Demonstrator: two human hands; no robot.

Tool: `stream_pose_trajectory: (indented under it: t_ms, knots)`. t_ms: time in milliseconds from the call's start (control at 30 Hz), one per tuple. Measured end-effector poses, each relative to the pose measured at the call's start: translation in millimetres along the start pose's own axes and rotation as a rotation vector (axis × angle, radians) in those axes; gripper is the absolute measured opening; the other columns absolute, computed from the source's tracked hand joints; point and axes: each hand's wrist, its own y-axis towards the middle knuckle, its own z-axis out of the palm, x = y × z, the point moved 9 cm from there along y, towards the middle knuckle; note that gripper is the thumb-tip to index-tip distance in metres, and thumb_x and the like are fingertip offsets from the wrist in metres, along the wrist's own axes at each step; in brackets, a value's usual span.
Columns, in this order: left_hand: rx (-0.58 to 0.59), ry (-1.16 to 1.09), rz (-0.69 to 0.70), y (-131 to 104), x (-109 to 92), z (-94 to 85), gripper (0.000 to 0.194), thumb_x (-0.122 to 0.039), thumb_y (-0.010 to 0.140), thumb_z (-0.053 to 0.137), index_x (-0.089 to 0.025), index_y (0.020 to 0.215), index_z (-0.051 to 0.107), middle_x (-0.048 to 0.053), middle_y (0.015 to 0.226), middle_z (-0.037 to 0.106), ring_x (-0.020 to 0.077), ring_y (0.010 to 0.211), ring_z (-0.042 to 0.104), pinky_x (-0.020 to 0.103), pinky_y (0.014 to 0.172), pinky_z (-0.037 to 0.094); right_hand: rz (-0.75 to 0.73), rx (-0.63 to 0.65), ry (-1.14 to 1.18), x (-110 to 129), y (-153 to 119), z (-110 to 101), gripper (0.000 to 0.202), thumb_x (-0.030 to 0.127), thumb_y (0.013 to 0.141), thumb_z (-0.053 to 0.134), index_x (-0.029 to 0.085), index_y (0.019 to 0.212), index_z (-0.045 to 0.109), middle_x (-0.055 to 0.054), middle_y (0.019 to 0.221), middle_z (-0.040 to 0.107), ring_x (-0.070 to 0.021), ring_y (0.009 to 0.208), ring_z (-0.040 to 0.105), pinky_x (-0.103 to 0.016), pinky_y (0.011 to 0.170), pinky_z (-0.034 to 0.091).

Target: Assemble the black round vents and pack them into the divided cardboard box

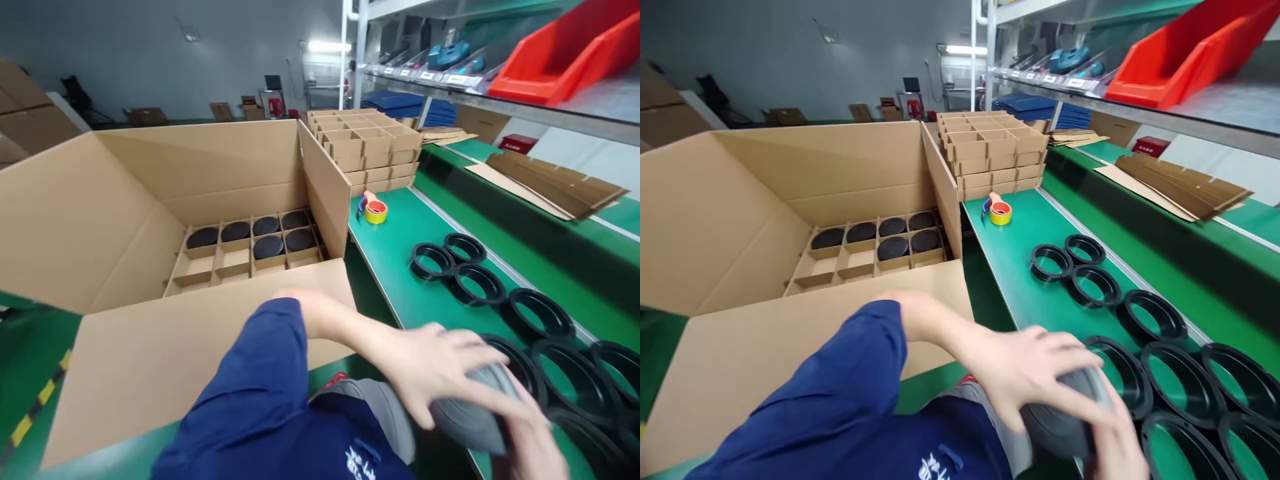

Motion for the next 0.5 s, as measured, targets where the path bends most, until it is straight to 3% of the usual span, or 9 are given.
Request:
stream_pose_trajectory:
  t_ms: [67,133,167,233,300,367,400,500]
  knots:
    - [-0.107,-0.068,-0.181,-47.8,13.1,-56.6,0.096,-0.023,0.052,0.087,-0.027,0.144,0.061,0.012,0.137,0.057,0.0516,0.126,0.052,0.060,0.107,0.043,0.006,0.160,0.004,3.1,9.5,31.3,0.062,0.065,0.088,0.057,0.045,0.146,0.054,0.003,0.162,0.039,-0.0302,0.147,0.042,-0.048,0.111,0.055]
    - [-0.220,-0.157,-0.410,-110.5,29.2,-109.7,0.090,-0.023,0.055,0.087,-0.026,0.142,0.063,0.012,0.133,0.060,0.0484,0.124,0.053,0.059,0.114,0.036,0.038,0.295,-0.022,-6.5,18.0,61.0,0.059,0.065,0.087,0.059,0.040,0.141,0.061,-0.001,0.157,0.048,-0.0312,0.142,0.049,-0.047,0.112,0.053]
    - [-0.347,-0.196,-0.528,-149.3,39.2,-139.8,0.088,-0.023,0.055,0.089,-0.023,0.140,0.064,0.013,0.133,0.061,0.0476,0.128,0.050,0.058,0.119,0.030,0.067,0.337,-0.036,-16.1,21.3,71.8,0.058,0.067,0.085,0.061,0.038,0.135,0.066,-0.003,0.151,0.054,-0.0321,0.138,0.054,-0.046,0.111,0.054]
    - [-0.730,-0.109,-0.799,-247.1,62.2,-203.2,0.091,-0.028,0.057,0.092,-0.024,0.143,0.060,0.012,0.146,0.053,0.0432,0.140,0.040,0.052,0.126,0.018,0.135,0.386,-0.055,-40.3,25.4,85.3,0.056,0.070,0.081,0.064,0.033,0.122,0.074,-0.006,0.136,0.067,-0.0335,0.124,0.065,-0.043,0.105,0.058]
    - [-0.952,0.276,-1.172,-352.0,79.2,-247.3,0.099,-0.044,0.063,0.091,-0.023,0.150,0.050,0.015,0.153,0.043,0.0436,0.142,0.035,0.055,0.124,0.019,0.188,0.401,-0.067,-62.9,27.0,88.5,0.058,0.072,0.078,0.066,0.031,0.117,0.076,-0.007,0.128,0.072,-0.0329,0.115,0.071,-0.038,0.098,0.061]
    - [-0.984,0.539,-1.650,-447.2,97.4,-261.4,0.105,-0.061,0.071,0.082,-0.021,0.157,0.036,0.022,0.159,0.030,0.0486,0.145,0.028,0.059,0.120,0.023,0.187,0.391,-0.097,-76.1,29.0,83.6,0.060,0.073,0.074,0.069,0.029,0.115,0.077,-0.007,0.125,0.073,-0.0321,0.113,0.071,-0.035,0.095,0.061]
    - [-0.920,0.541,-1.847,-483.8,110.5,-257.8,0.107,-0.067,0.075,0.076,-0.022,0.160,0.029,0.024,0.161,0.025,0.0493,0.146,0.026,0.059,0.118,0.025,0.180,0.393,-0.107,-80.0,30.0,80.5,0.061,0.073,0.074,0.070,0.029,0.115,0.077,-0.007,0.124,0.073,-0.0319,0.114,0.071,-0.034,0.095,0.060]
    - [-0.809,0.462,-2.067,-547.3,144.9,-243.0,0.114,-0.073,0.071,0.074,-0.021,0.161,0.026,0.030,0.162,0.018,0.0573,0.146,0.020,0.066,0.114,0.027,0.176,0.458,-0.119,-88.4,31.0,75.8,0.060,0.069,0.077,0.070,0.027,0.119,0.077,-0.007,0.124,0.074,-0.0313,0.115,0.071,-0.032,0.095,0.060]
